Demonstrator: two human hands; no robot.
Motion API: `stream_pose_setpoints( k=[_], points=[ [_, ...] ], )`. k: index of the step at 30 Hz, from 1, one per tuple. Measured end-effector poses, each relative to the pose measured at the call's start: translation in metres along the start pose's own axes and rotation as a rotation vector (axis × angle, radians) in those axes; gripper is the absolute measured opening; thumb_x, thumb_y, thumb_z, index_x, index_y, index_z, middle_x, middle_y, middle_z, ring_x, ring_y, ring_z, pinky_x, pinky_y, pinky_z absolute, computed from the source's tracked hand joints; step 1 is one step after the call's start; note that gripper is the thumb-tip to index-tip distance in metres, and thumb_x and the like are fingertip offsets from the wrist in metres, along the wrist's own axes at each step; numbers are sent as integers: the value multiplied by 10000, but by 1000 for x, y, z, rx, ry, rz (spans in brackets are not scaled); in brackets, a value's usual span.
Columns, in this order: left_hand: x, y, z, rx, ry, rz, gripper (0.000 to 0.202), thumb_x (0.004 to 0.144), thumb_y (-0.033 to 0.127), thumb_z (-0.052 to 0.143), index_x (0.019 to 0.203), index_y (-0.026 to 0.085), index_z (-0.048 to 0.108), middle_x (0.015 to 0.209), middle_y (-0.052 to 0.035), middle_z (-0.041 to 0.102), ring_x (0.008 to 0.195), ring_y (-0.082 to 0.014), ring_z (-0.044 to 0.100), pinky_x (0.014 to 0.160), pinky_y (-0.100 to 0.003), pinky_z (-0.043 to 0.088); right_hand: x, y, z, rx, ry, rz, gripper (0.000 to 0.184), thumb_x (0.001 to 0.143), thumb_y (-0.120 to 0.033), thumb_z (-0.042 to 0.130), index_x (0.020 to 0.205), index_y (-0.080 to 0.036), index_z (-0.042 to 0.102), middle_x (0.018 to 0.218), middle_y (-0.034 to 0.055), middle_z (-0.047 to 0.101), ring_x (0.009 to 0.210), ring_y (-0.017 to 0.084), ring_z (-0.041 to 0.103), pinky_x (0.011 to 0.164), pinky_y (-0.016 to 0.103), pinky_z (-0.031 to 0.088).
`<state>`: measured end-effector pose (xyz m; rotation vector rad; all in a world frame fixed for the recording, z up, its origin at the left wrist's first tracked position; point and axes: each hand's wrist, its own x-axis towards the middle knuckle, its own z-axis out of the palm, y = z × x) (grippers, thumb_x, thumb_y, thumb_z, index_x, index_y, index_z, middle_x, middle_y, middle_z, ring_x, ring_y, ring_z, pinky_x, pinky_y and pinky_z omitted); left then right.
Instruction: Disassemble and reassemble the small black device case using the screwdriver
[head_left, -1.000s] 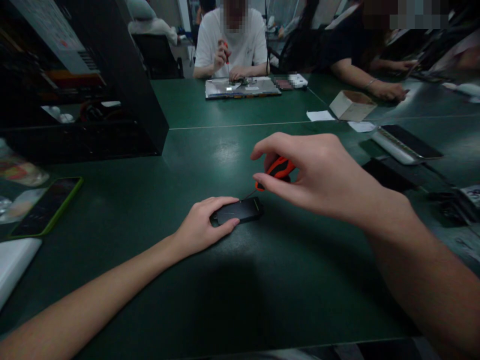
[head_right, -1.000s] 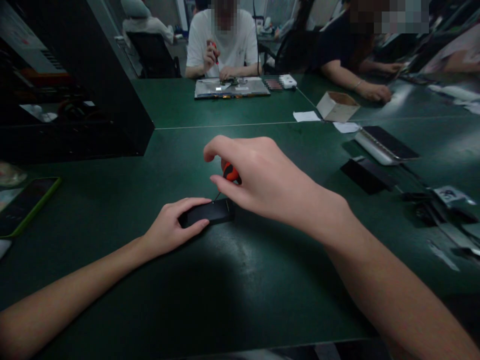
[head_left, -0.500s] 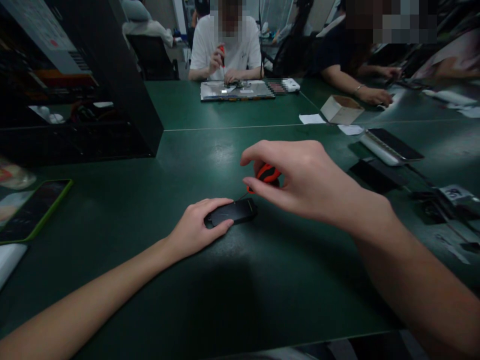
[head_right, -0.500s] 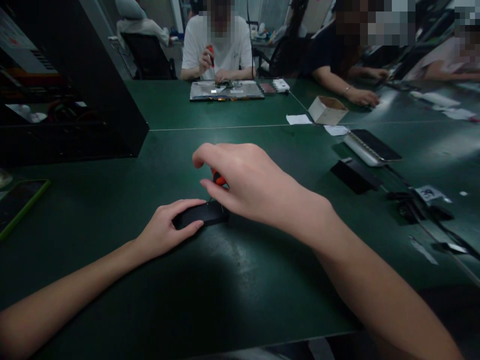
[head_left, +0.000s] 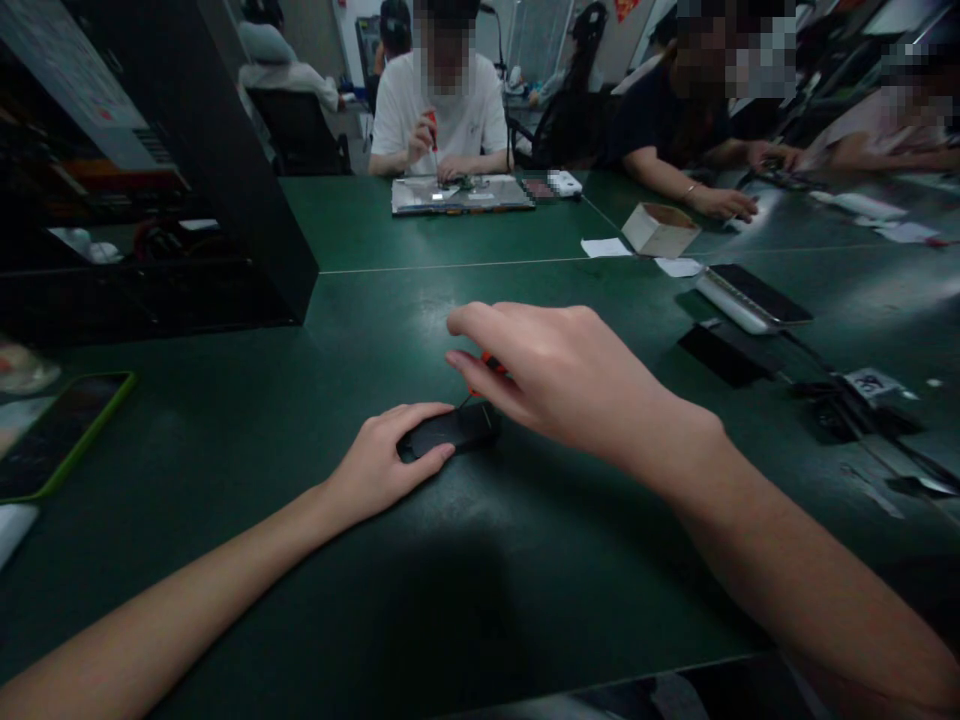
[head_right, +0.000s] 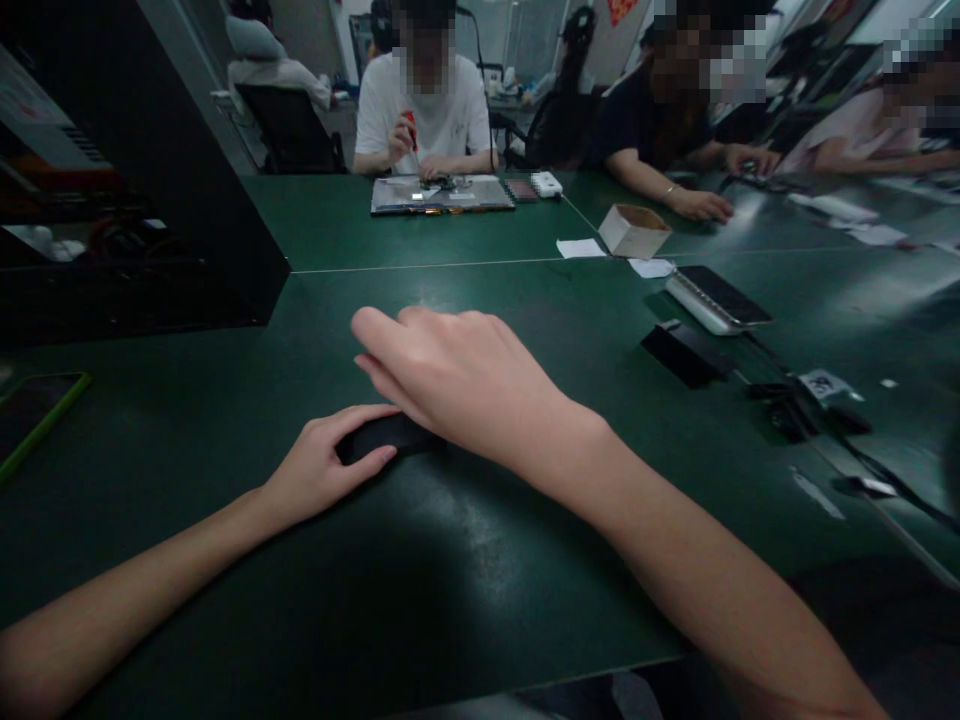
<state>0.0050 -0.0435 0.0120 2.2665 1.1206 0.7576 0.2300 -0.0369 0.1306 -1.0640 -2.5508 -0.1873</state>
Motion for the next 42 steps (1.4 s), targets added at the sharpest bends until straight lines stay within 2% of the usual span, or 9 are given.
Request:
stream_pose_setpoints(
  k=[4,9,14,20,24,28,34,36,42],
  points=[
    [0,0,0,6,-1,-6,391,946,398,660,1300,230,651,1213,-66,753,1059,-258,729,948,-375,569,-4,0,-6,-35,-43,61,263,1027,-262,469,1230,-144,586,900,94,717,756,222,655,636,303,385],
    [-1,-2,1,16,6,-2,401,943,408,660,1303,234,648,1234,-75,746,1071,-269,725,940,-383,570,-9,5,-9,216,-40,-59,478,963,-138,497,1434,-185,439,1170,102,697,972,228,667,777,326,480],
    [-1,-2,1,15,-2,1,394,955,400,658,1313,239,641,1242,-70,740,1087,-263,718,948,-374,555,-10,10,-12,260,-80,-99,369,949,-120,521,1316,-161,547,1117,101,684,985,223,656,805,320,471],
    [-1,-3,0,10,-7,-2,405,952,401,664,1319,232,638,1243,-73,739,1071,-263,724,934,-372,562,-4,5,-11,37,-92,55,196,1003,-278,547,1138,-158,622,907,83,703,786,230,651,650,308,381],
    [-1,-3,0,17,-11,-1,400,956,401,661,1317,231,638,1263,-76,733,1102,-267,715,962,-374,555,-4,11,-8,239,-48,-65,282,965,-153,538,1243,-163,579,1061,84,712,904,210,659,757,307,423],
    [-1,-3,0,19,-13,-9,398,953,399,663,1312,228,639,1264,-76,731,1108,-271,709,964,-383,551,-7,10,-11,325,-108,-160,352,947,-106,520,1291,-176,546,1153,90,682,970,204,638,770,297,430],
    [-2,-6,2,3,-9,-5,406,956,389,670,1331,236,631,1270,-67,726,1100,-256,708,958,-368,541,-5,9,-9,36,-77,76,233,1000,-320,568,1178,-171,591,938,74,703,797,223,642,647,297,355],
    [-2,-7,2,1,-13,-9,409,958,387,671,1337,241,626,1273,-64,723,1102,-251,706,954,-361,539,-3,12,-6,52,-50,99,214,993,-308,571,1152,-167,601,900,67,705,789,226,648,647,299,352],
    [-2,-6,1,8,-16,0,407,960,395,668,1334,238,626,1265,-69,722,1095,-254,705,945,-363,537,-5,15,-7,312,-51,-114,330,945,-116,521,1268,-176,551,1167,79,701,984,211,659,788,307,421]
  ],
)
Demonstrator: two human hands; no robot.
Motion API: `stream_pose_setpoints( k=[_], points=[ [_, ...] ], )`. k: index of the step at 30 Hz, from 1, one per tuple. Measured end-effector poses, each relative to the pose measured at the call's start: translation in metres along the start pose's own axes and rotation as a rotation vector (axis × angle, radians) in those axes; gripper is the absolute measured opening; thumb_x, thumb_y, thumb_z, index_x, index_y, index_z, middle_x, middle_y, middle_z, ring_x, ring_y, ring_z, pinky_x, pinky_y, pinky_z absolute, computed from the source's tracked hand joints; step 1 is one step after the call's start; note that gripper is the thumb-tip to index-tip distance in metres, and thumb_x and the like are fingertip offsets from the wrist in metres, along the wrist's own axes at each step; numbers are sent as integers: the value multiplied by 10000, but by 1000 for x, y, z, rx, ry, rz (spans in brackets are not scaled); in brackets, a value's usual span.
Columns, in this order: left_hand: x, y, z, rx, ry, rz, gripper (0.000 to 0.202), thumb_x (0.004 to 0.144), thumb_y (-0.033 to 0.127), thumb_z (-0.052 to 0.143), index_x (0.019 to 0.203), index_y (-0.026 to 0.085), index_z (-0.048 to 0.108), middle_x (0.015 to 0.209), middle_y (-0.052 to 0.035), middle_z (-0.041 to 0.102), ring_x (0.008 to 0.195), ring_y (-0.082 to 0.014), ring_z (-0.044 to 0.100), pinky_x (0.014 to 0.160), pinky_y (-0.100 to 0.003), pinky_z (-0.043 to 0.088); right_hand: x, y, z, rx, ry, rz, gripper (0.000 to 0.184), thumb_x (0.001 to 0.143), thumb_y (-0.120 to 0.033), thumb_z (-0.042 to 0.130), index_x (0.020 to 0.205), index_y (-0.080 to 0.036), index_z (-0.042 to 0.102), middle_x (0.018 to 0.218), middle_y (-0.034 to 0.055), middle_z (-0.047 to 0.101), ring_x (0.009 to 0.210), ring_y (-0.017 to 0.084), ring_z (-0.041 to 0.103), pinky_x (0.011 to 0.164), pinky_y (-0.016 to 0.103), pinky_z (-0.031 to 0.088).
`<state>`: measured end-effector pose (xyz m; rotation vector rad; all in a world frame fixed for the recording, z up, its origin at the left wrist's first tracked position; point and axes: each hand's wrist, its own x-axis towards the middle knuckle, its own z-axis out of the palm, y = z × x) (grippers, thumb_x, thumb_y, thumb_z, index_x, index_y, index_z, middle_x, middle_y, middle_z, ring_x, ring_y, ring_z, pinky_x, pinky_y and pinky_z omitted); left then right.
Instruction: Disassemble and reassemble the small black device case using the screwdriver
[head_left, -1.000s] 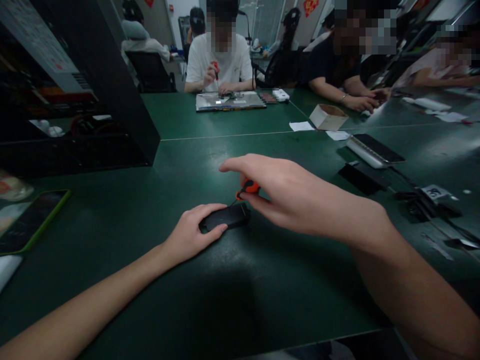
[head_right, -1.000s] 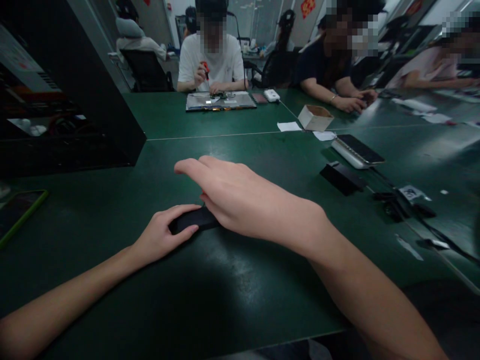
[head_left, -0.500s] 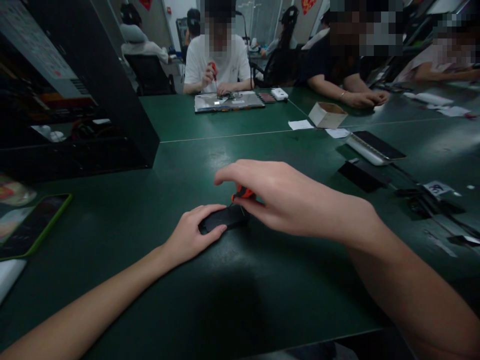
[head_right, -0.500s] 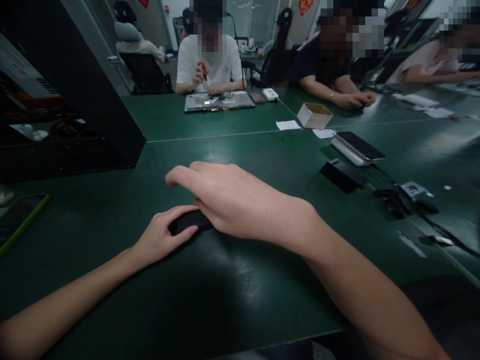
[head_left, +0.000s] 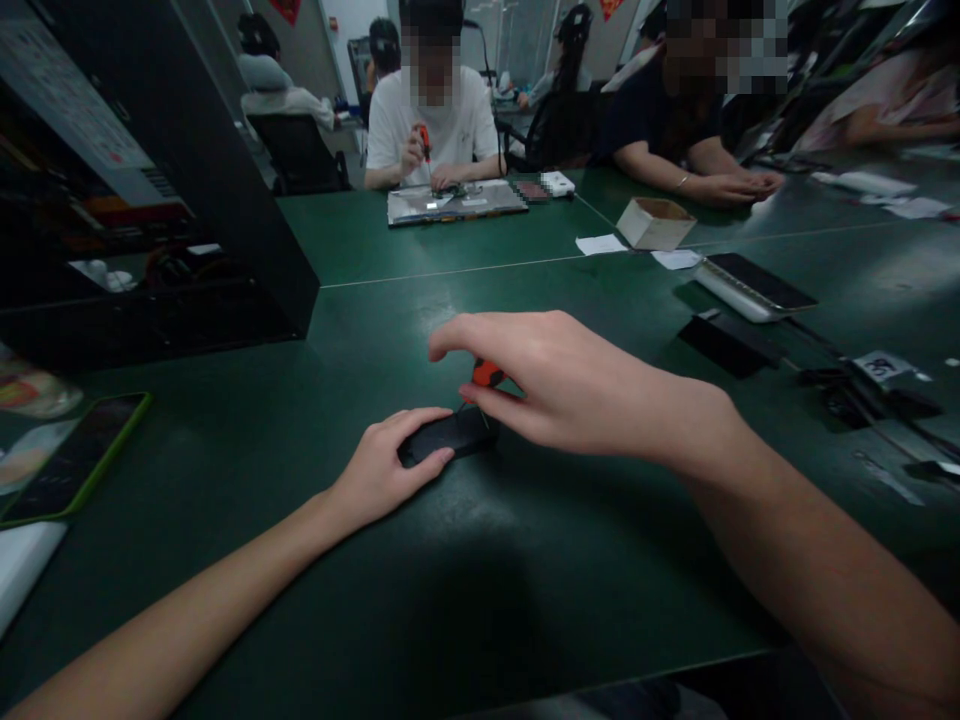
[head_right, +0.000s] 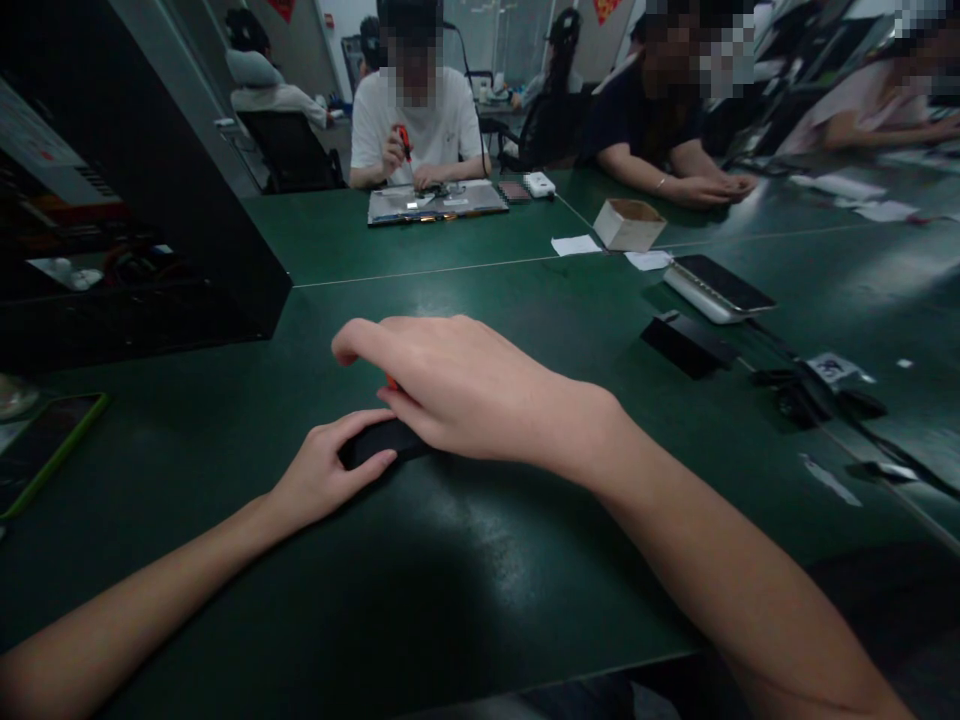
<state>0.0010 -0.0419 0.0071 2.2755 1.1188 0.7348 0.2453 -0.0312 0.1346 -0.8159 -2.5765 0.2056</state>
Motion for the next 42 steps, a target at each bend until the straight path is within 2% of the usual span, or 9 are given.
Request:
stream_pose_setpoints(
  k=[11,14,18,22,25,28,35,38,42],
  points=[
    [0,0,0,0,-2,-11,410,956,395,670,1330,233,628,1268,-66,722,1104,-256,705,959,-369,539,-7,2,-12,-57,-85,70,236,939,-135,565,1166,-186,610,1111,85,686,925,205,627,738,292,398],
    [0,0,-1,2,-10,-9,409,952,398,670,1325,234,632,1253,-63,728,1086,-254,711,942,-364,546,-5,-2,-11,-181,-104,173,127,965,-282,627,1042,-183,646,943,71,703,801,203,626,654,293,348],
    [1,-1,0,6,-8,8,413,950,387,669,1330,230,627,1262,-69,724,1093,-253,708,953,-363,543,-1,-7,-7,-287,-84,261,273,1003,-413,578,912,-171,667,735,55,661,649,191,582,591,306,281],
    [1,0,0,4,-5,3,428,949,407,666,1332,222,622,1270,-83,722,1094,-260,707,949,-370,547,-1,-7,-6,-148,-72,90,164,1002,-221,528,1106,-170,644,946,61,716,790,196,628,660,302,353],
    [2,1,-1,16,-17,7,420,949,403,664,1328,227,622,1267,-74,725,1106,-259,703,974,-373,538,-5,-5,-10,-49,-82,8,315,963,-126,533,1272,-172,576,1127,77,697,918,198,636,747,303,399],
    [2,1,-2,15,-24,2,410,946,392,670,1320,228,630,1258,-61,731,1103,-251,706,994,-366,532,-10,-2,-13,-44,-131,10,349,937,-70,520,1260,-180,592,1142,90,664,917,198,621,747,300,405],
    [1,1,-2,-3,0,0,429,938,401,674,1324,217,643,1261,-75,737,1106,-263,716,996,-385,550,-5,-9,-8,-232,-94,195,254,999,-339,587,1177,-164,630,973,96,709,828,231,646,668,306,378],
    [1,2,-3,-6,-3,-2,439,942,413,674,1332,215,642,1265,-85,737,1112,-270,718,998,-400,556,-1,-9,-6,-234,-82,193,233,1006,-270,549,1194,-163,633,939,89,726,815,231,659,673,307,376],
    [1,1,-3,4,-8,5,442,941,413,670,1339,223,641,1292,-89,727,1139,-279,710,1018,-418,552,-6,-6,-9,-78,-94,45,387,963,-134,540,1345,-185,570,1116,93,700,942,219,651,760,302,414]
  ],
)
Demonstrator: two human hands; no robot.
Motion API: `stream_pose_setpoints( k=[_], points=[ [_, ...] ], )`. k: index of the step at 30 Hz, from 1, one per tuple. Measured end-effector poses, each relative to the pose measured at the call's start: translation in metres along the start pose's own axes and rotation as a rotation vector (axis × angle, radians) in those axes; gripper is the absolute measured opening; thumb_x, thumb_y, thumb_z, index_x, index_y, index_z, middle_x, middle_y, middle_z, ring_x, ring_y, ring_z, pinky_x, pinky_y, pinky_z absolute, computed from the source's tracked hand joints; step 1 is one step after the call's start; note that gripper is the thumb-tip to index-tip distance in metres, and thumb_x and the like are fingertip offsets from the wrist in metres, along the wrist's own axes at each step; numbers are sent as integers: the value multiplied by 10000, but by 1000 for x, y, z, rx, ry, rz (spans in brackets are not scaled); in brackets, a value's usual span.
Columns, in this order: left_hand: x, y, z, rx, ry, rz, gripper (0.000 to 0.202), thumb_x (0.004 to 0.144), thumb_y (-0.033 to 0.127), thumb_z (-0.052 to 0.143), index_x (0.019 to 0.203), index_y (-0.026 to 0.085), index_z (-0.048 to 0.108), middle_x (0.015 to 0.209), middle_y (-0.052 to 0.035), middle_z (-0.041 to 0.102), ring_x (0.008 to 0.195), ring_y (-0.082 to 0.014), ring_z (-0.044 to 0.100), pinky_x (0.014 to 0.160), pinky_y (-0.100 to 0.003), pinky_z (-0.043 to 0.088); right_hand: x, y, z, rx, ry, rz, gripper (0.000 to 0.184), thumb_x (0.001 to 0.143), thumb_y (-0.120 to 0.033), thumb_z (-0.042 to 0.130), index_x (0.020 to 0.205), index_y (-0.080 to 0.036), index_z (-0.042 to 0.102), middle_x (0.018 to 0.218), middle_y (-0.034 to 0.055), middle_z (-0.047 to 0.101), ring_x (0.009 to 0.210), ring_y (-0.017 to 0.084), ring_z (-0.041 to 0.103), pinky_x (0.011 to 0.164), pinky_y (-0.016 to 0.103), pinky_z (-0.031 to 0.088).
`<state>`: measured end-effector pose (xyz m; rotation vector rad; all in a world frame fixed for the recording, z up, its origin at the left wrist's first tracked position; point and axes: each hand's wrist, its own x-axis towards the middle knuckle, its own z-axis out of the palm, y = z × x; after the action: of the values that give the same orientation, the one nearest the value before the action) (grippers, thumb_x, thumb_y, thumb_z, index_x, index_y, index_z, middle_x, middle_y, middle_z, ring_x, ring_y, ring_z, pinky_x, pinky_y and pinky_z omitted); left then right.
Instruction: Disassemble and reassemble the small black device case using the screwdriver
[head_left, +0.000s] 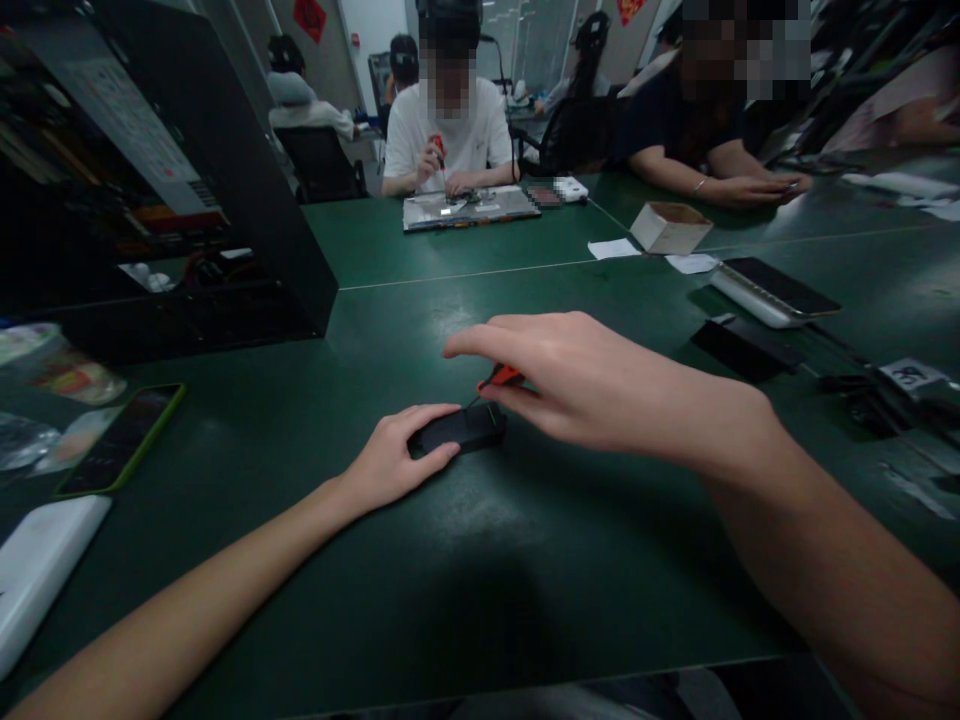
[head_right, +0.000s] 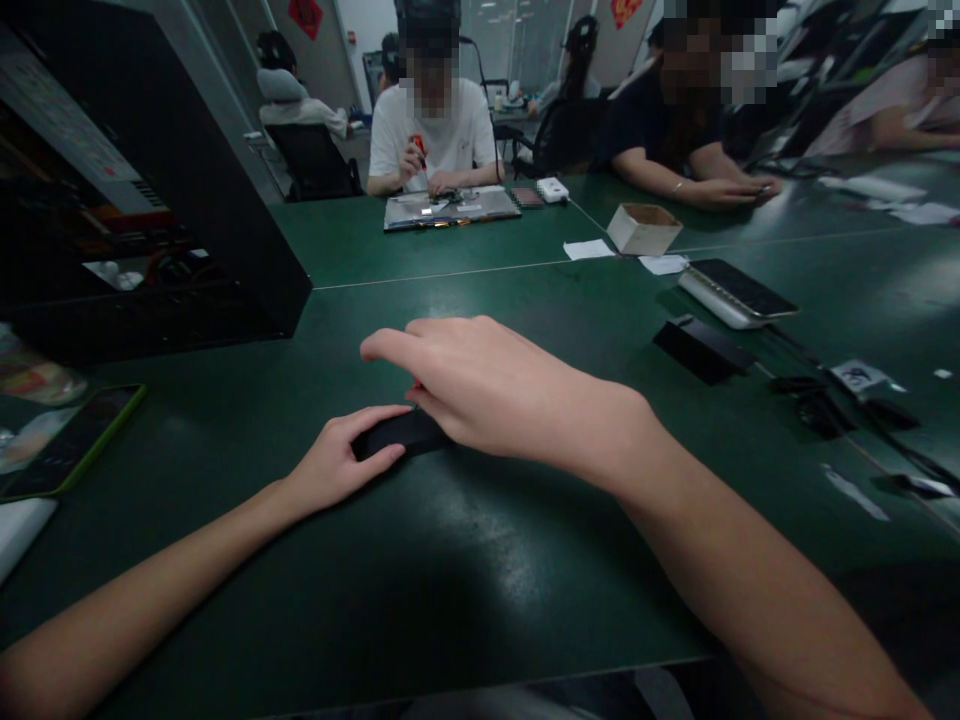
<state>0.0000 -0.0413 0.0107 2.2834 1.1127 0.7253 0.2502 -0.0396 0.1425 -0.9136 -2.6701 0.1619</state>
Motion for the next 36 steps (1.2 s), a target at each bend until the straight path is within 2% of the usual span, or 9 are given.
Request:
stream_pose_setpoints(
  k=[4,9,11,15,18,20,23,29,36],
  points=[
    [0,0,0,19,-10,-9,443,943,400,662,1347,220,638,1280,-86,734,1129,-275,716,1008,-399,554,-6,1,-4,43,-72,-28,406,942,-80,532,1323,-202,604,1092,91,666,928,211,633,758,295,420],
    [-2,3,-2,14,-16,-1,464,923,389,655,1345,198,631,1232,-87,752,1040,-264,745,950,-371,575,-1,-1,-1,-3,-4,119,349,974,-308,639,1290,-160,621,1019,95,710,883,230,653,725,304,416],
    [-3,4,-4,5,-49,37,495,917,360,638,1384,198,597,1247,-92,742,1041,-260,739,940,-370,574,3,0,1,-10,30,172,315,990,-315,617,1253,-142,635,955,90,722,838,225,655,715,309,413],
    [-5,4,-6,-77,-66,97,600,887,343,637,1458,208,509,1380,-127,649,1110,-278,680,938,-398,559,3,5,3,143,52,21,278,955,-138,580,1228,-153,633,1054,86,711,915,201,651,802,306,446],
    [-4,1,-8,-258,-104,49,725,859,342,673,1522,215,407,1448,-160,564,1030,-248,653,791,-342,578,1,5,1,222,9,-88,301,934,-69,530,1190,-180,644,1151,95,668,1008,200,630,848,304,456],
    [-4,-1,-9,-394,-178,32,774,856,340,685,1550,234,360,1473,-168,529,986,-226,644,760,-326,583,0,4,0,223,-14,-95,265,929,-74,544,1144,-177,658,1177,101,646,1012,200,618,846,305,454],
    [-5,-2,-9,-463,-284,38,857,816,326,749,1567,254,341,1458,-165,530,1011,-237,650,859,-376,595,3,3,0,191,-15,-63,160,961,-201,601,1099,-157,670,1102,99,660,921,199,612,781,311,438],
    [-5,2,-4,-249,-232,38,847,784,287,825,1519,290,403,1485,-154,482,955,-229,665,821,-372,613,4,-2,1,56,-13,46,129,972,-213,600,1038,-140,683,938,74,696,789,176,600,693,291,380],
    [0,-3,-8,294,-168,183,905,731,686,801,1471,247,523,1484,-183,449,1224,-405,571,985,-536,525,-1,-10,-4,-58,-130,39,182,1001,-267,554,974,-163,700,863,68,703,711,177,603,633,300,341]
  ],
)
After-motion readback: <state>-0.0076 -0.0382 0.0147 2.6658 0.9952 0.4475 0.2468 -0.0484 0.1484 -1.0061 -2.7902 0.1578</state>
